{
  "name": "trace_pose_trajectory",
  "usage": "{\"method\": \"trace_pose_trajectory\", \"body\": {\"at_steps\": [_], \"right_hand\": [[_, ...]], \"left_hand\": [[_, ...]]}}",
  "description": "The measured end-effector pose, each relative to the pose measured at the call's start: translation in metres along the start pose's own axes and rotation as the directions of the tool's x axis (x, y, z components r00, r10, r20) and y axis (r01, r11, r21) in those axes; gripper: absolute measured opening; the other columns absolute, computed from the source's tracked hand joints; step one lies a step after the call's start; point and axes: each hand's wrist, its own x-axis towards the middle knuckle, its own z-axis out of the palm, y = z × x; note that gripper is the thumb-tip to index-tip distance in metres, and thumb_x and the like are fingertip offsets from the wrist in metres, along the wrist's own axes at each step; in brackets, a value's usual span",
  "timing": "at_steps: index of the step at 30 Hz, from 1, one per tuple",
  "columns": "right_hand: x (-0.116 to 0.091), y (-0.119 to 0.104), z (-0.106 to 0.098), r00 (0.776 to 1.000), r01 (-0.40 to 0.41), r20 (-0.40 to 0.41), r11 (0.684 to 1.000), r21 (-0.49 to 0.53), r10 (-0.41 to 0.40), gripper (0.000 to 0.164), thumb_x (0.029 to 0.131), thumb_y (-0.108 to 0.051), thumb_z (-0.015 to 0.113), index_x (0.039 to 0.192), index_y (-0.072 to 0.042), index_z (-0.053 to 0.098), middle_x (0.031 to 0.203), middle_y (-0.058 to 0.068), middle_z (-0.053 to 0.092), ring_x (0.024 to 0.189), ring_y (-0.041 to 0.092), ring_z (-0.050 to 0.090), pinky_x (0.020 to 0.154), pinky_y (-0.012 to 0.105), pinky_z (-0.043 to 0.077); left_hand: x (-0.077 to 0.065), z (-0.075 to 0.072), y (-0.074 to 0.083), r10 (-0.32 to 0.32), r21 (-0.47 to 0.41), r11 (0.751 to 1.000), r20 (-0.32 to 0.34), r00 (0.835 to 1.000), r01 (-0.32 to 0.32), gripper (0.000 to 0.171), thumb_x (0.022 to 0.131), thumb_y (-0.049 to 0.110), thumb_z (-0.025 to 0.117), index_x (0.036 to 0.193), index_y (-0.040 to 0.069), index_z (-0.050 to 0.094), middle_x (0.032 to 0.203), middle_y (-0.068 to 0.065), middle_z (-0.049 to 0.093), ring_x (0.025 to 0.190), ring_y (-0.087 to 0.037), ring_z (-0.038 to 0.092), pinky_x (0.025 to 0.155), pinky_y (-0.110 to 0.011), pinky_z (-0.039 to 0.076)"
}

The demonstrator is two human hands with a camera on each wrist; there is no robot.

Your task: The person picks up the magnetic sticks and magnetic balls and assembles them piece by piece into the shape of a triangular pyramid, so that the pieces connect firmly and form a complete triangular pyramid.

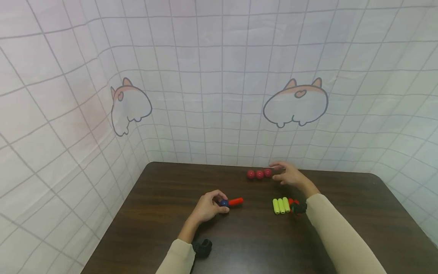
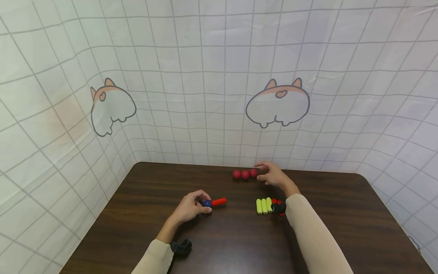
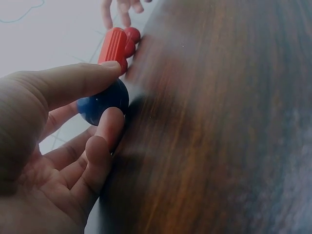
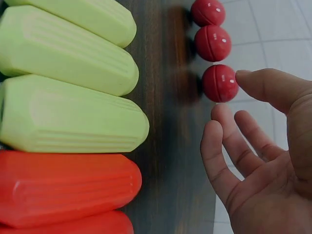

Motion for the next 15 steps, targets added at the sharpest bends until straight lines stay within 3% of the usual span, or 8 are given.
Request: {"method": "trace_pose_trajectory", "body": {"at_steps": [15], "right_hand": [[0.017, 0.010, 0.012, 1.000, -0.027, 0.003, 1.000, -0.012, 0.027, 0.050, 0.098, -0.006, 0.064, 0.146, -0.008, 0.050, 0.155, 0.035, 0.037, 0.123, 0.043, 0.059, 0.081, 0.043, 0.058]], "left_hand": [[-0.001, 0.000, 0.001, 0.003, 0.000, 1.000, 0.001, 1.000, -0.003, 0.029, 0.081, 0.023, 0.087, 0.105, 0.021, 0.070, 0.100, -0.003, 0.067, 0.065, -0.012, 0.057, 0.057, -0.026, 0.045]]}}
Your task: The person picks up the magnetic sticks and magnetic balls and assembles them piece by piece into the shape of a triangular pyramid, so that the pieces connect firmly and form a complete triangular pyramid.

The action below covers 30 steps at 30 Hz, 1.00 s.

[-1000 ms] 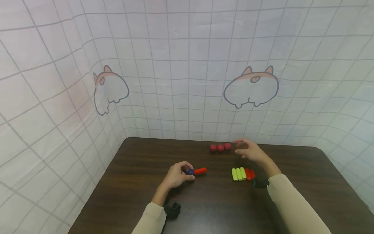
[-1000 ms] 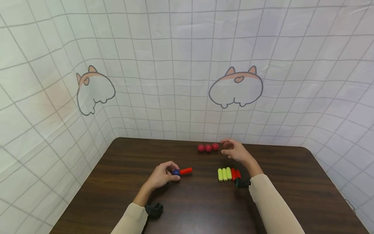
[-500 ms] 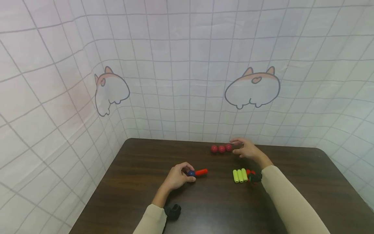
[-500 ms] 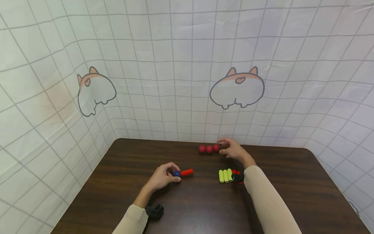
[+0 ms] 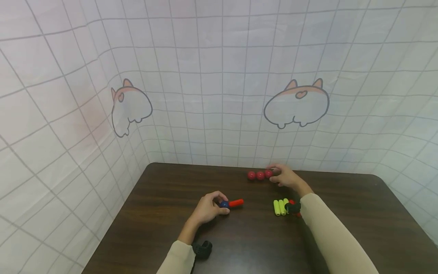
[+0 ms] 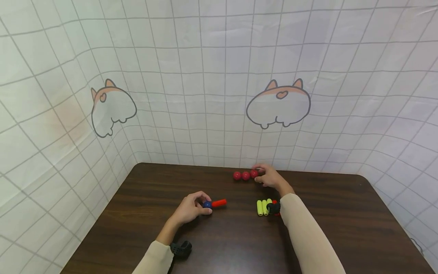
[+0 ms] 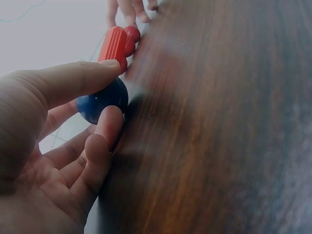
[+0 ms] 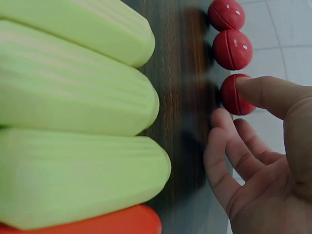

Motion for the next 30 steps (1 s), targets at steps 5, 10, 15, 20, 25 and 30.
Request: {"method": "trace_pose_trajectory", "body": {"at_steps": [5, 10, 15, 20, 25, 30], "right_hand": [[0.002, 0.000, 0.003, 1.000, -0.020, -0.014, 1.000, -0.013, 0.020, 0.045, 0.098, -0.006, 0.064, 0.142, -0.006, 0.052, 0.150, 0.034, 0.043, 0.110, 0.034, 0.065, 0.077, 0.037, 0.057], [0.002, 0.000, 0.003, 0.999, -0.037, -0.028, 0.999, -0.008, 0.037, 0.041, 0.098, -0.003, 0.062, 0.138, -0.005, 0.053, 0.137, 0.029, 0.055, 0.099, 0.026, 0.065, 0.073, 0.033, 0.054], [-0.001, 0.001, 0.001, 0.998, -0.048, -0.031, 0.999, 0.012, 0.048, 0.036, 0.096, 0.001, 0.062, 0.132, -0.005, 0.055, 0.129, 0.027, 0.060, 0.097, 0.025, 0.065, 0.073, 0.034, 0.055], [-0.005, 0.003, 0.000, 0.998, -0.047, -0.028, 0.999, 0.025, 0.048, 0.034, 0.095, 0.002, 0.063, 0.128, -0.003, 0.055, 0.130, 0.030, 0.057, 0.101, 0.029, 0.065, 0.078, 0.038, 0.059], [-0.011, 0.002, -0.001, 0.999, -0.040, -0.017, 0.998, 0.058, 0.041, 0.037, 0.095, 0.005, 0.063, 0.130, 0.001, 0.052, 0.130, 0.032, 0.054, 0.105, 0.035, 0.066, 0.083, 0.045, 0.060], [-0.013, 0.005, -0.003, 1.000, -0.020, -0.019, 0.995, 0.095, 0.022, 0.038, 0.095, 0.005, 0.062, 0.132, 0.001, 0.052, 0.129, 0.030, 0.055, 0.102, 0.032, 0.068, 0.081, 0.044, 0.062]], "left_hand": [[-0.001, 0.001, 0.001, 0.004, -0.010, 1.000, 0.001, 1.000, -0.004, 0.030, 0.081, 0.022, 0.088, 0.105, 0.020, 0.070, 0.101, -0.004, 0.067, 0.065, -0.012, 0.058, 0.058, -0.028, 0.046], [-0.001, 0.002, 0.000, 0.000, -0.015, 1.000, 0.002, 1.000, 0.000, 0.029, 0.081, 0.022, 0.088, 0.104, 0.023, 0.070, 0.101, -0.001, 0.066, 0.066, -0.013, 0.058, 0.059, -0.029, 0.047], [-0.001, 0.002, 0.000, 0.001, -0.018, 1.000, 0.003, 1.000, -0.001, 0.029, 0.081, 0.022, 0.088, 0.104, 0.024, 0.070, 0.100, 0.000, 0.067, 0.065, -0.013, 0.058, 0.058, -0.029, 0.047], [-0.001, 0.001, 0.001, 0.002, -0.009, 1.000, 0.000, 1.000, -0.002, 0.029, 0.081, 0.022, 0.088, 0.104, 0.022, 0.070, 0.099, 0.000, 0.067, 0.065, -0.012, 0.058, 0.057, -0.029, 0.047], [0.000, 0.001, 0.001, -0.006, -0.009, 1.000, -0.003, 1.000, 0.006, 0.028, 0.081, 0.022, 0.088, 0.103, 0.023, 0.070, 0.099, 0.000, 0.067, 0.064, -0.012, 0.057, 0.057, -0.029, 0.047], [0.000, 0.000, 0.000, -0.005, -0.012, 1.000, -0.005, 1.000, 0.005, 0.028, 0.082, 0.022, 0.087, 0.104, 0.023, 0.070, 0.099, 0.000, 0.068, 0.064, -0.012, 0.057, 0.057, -0.029, 0.047]]}}
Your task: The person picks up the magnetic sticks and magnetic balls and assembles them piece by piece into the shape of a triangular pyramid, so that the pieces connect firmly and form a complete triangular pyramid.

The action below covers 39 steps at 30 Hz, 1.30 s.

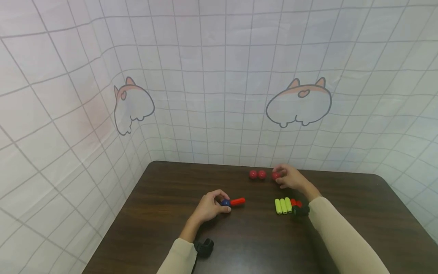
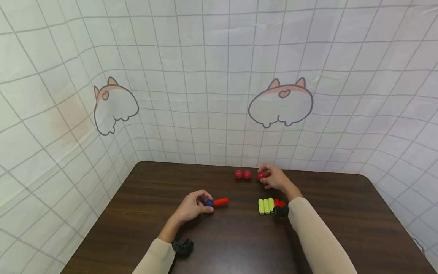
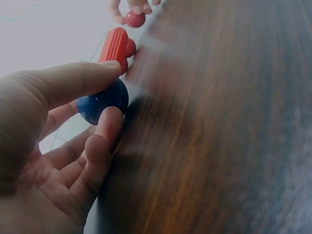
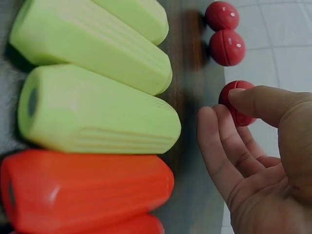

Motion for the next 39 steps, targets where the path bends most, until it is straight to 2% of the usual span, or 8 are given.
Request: {"method": "trace_pose_trajectory", "body": {"at_steps": [7, 13, 20, 24, 29, 39], "right_hand": [[-0.016, -0.003, -0.002, 0.998, 0.063, 0.003, 0.998, 0.007, -0.063, 0.039, 0.096, 0.003, 0.063, 0.133, 0.000, 0.052, 0.125, 0.029, 0.057, 0.095, 0.031, 0.065, 0.073, 0.045, 0.063], [-0.035, -0.014, 0.001, 0.992, 0.125, 0.022, 0.992, 0.013, -0.125, 0.038, 0.096, 0.002, 0.065, 0.132, 0.001, 0.053, 0.123, 0.029, 0.058, 0.092, 0.036, 0.063, 0.068, 0.044, 0.062], [-0.052, -0.020, 0.014, 0.989, 0.150, 0.003, 0.988, 0.043, -0.150, 0.038, 0.095, 0.003, 0.066, 0.131, -0.002, 0.055, 0.118, 0.025, 0.059, 0.091, 0.042, 0.064, 0.063, 0.043, 0.062], [-0.060, -0.019, 0.020, 0.984, 0.176, -0.007, 0.982, 0.069, -0.176, 0.041, 0.094, 0.003, 0.067, 0.133, 0.000, 0.054, 0.119, 0.026, 0.059, 0.087, 0.038, 0.065, 0.062, 0.042, 0.062], [-0.068, -0.016, 0.026, 0.982, 0.190, -0.026, 0.977, 0.098, -0.189, 0.039, 0.094, 0.000, 0.069, 0.130, -0.003, 0.056, 0.119, 0.027, 0.060, 0.083, 0.033, 0.064, 0.061, 0.042, 0.062], [-0.077, -0.018, 0.045, 0.975, 0.222, -0.060, 0.964, 0.143, -0.216, 0.036, 0.094, -0.006, 0.072, 0.127, -0.006, 0.059, 0.123, 0.028, 0.061, 0.088, 0.035, 0.067, 0.059, 0.041, 0.061]], "left_hand": [[0.000, 0.000, -0.001, 0.003, -0.004, 1.000, 0.003, 1.000, -0.003, 0.029, 0.081, 0.023, 0.088, 0.104, 0.023, 0.070, 0.100, 0.000, 0.068, 0.064, -0.012, 0.058, 0.057, -0.029, 0.048], [0.001, -0.001, -0.002, -0.004, -0.012, 1.000, -0.002, 1.000, 0.004, 0.029, 0.081, 0.023, 0.088, 0.105, 0.024, 0.070, 0.101, -0.001, 0.067, 0.064, -0.013, 0.058, 0.057, -0.029, 0.047], [0.001, -0.001, -0.003, -0.001, -0.004, 1.000, 0.004, 1.000, 0.001, 0.029, 0.082, 0.022, 0.087, 0.105, 0.023, 0.070, 0.101, -0.002, 0.067, 0.064, -0.012, 0.056, 0.057, -0.027, 0.045], [0.001, 0.000, -0.003, -0.004, -0.007, 1.000, 0.008, 1.000, 0.005, 0.030, 0.081, 0.023, 0.088, 0.105, 0.022, 0.070, 0.101, -0.003, 0.067, 0.064, -0.011, 0.056, 0.057, -0.026, 0.045], [0.001, 0.000, -0.003, -0.003, -0.009, 1.000, 0.011, 1.000, 0.003, 0.030, 0.081, 0.024, 0.088, 0.105, 0.022, 0.069, 0.101, -0.003, 0.067, 0.065, -0.012, 0.056, 0.057, -0.027, 0.045], [0.001, 0.000, -0.005, 0.003, -0.014, 1.000, 0.009, 1.000, -0.003, 0.030, 0.081, 0.023, 0.088, 0.105, 0.024, 0.070, 0.100, 0.000, 0.067, 0.065, -0.012, 0.057, 0.057, -0.028, 0.046]]}}
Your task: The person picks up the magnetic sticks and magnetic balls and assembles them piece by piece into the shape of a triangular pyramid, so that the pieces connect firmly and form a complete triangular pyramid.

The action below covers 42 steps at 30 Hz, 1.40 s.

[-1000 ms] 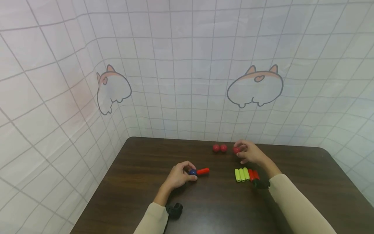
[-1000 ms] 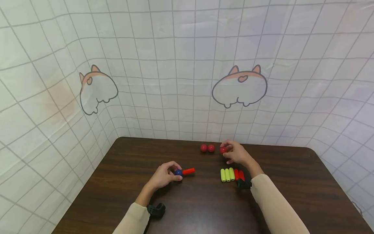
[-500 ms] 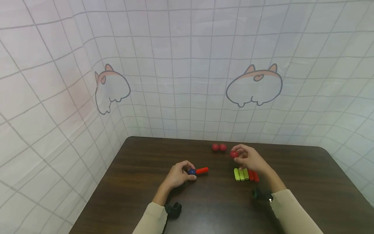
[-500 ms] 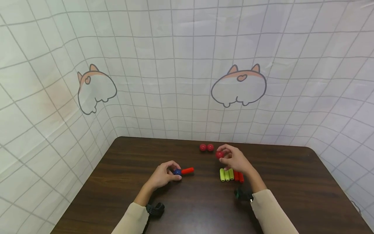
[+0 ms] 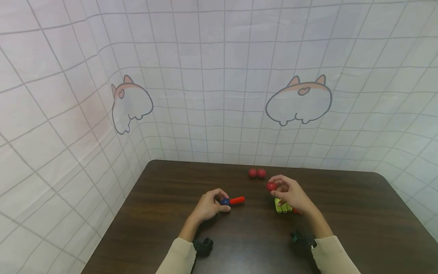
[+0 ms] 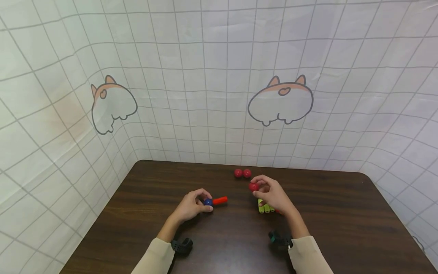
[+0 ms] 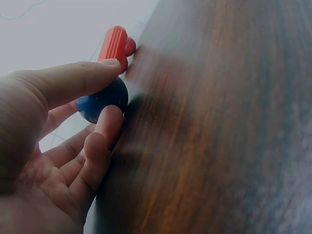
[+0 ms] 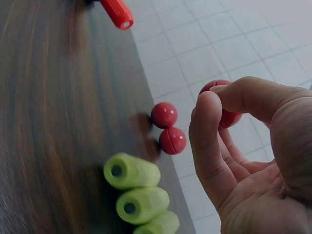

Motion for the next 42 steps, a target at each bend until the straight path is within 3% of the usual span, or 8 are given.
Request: {"method": "trace_pose_trajectory", "body": {"at_steps": [12, 17, 27, 32, 42], "right_hand": [[0.004, 0.000, 0.022, 0.999, 0.023, 0.031, 0.998, 0.060, -0.025, 0.036, 0.095, -0.005, 0.070, 0.129, -0.005, 0.057, 0.127, 0.028, 0.058, 0.086, 0.036, 0.066, 0.058, 0.046, 0.060], [0.005, 0.000, 0.031, 0.998, 0.012, 0.063, 0.997, 0.079, -0.017, 0.036, 0.095, -0.004, 0.071, 0.129, -0.005, 0.058, 0.121, 0.026, 0.059, 0.080, 0.035, 0.064, 0.059, 0.048, 0.060], [0.004, 0.002, 0.048, 0.996, -0.017, 0.090, 0.996, 0.092, 0.008, 0.037, 0.094, 0.000, 0.070, 0.129, -0.002, 0.057, 0.122, 0.027, 0.059, 0.079, 0.025, 0.062, 0.057, 0.043, 0.060], [0.004, 0.002, 0.054, 0.995, -0.014, 0.098, 0.997, 0.071, 0.007, 0.038, 0.094, -0.001, 0.070, 0.129, 0.000, 0.057, 0.122, 0.029, 0.059, 0.079, 0.026, 0.064, 0.056, 0.041, 0.060], [0.006, -0.002, 0.062, 0.993, -0.047, 0.115, 0.996, 0.075, 0.038, 0.040, 0.094, -0.003, 0.071, 0.131, -0.003, 0.057, 0.123, 0.021, 0.062, 0.084, 0.028, 0.065, 0.058, 0.039, 0.060]], "left_hand": [[-0.003, -0.001, 0.003, 0.011, -0.001, 1.000, 0.005, 1.000, -0.011, 0.030, 0.082, 0.022, 0.087, 0.105, 0.021, 0.069, 0.101, -0.002, 0.066, 0.065, -0.013, 0.057, 0.057, -0.027, 0.045], [-0.003, 0.000, 0.004, 0.004, 0.000, 1.000, 0.004, 1.000, -0.004, 0.029, 0.082, 0.022, 0.087, 0.105, 0.021, 0.069, 0.100, -0.002, 0.066, 0.066, -0.013, 0.057, 0.057, -0.027, 0.045], [-0.003, -0.001, 0.005, 0.009, -0.004, 1.000, 0.006, 1.000, -0.009, 0.029, 0.082, 0.021, 0.087, 0.105, 0.020, 0.069, 0.101, -0.005, 0.066, 0.066, -0.014, 0.056, 0.057, -0.028, 0.044], [-0.004, -0.001, 0.005, 0.016, 0.000, 1.000, 0.013, 1.000, -0.016, 0.029, 0.082, 0.020, 0.087, 0.104, 0.020, 0.069, 0.101, -0.005, 0.066, 0.066, -0.014, 0.056, 0.057, -0.028, 0.044], [-0.003, -0.002, 0.008, 0.036, 0.005, 0.999, 0.014, 0.999, -0.036, 0.029, 0.081, 0.017, 0.088, 0.104, 0.019, 0.069, 0.101, -0.005, 0.066, 0.066, -0.014, 0.057, 0.058, -0.028, 0.046]]}}
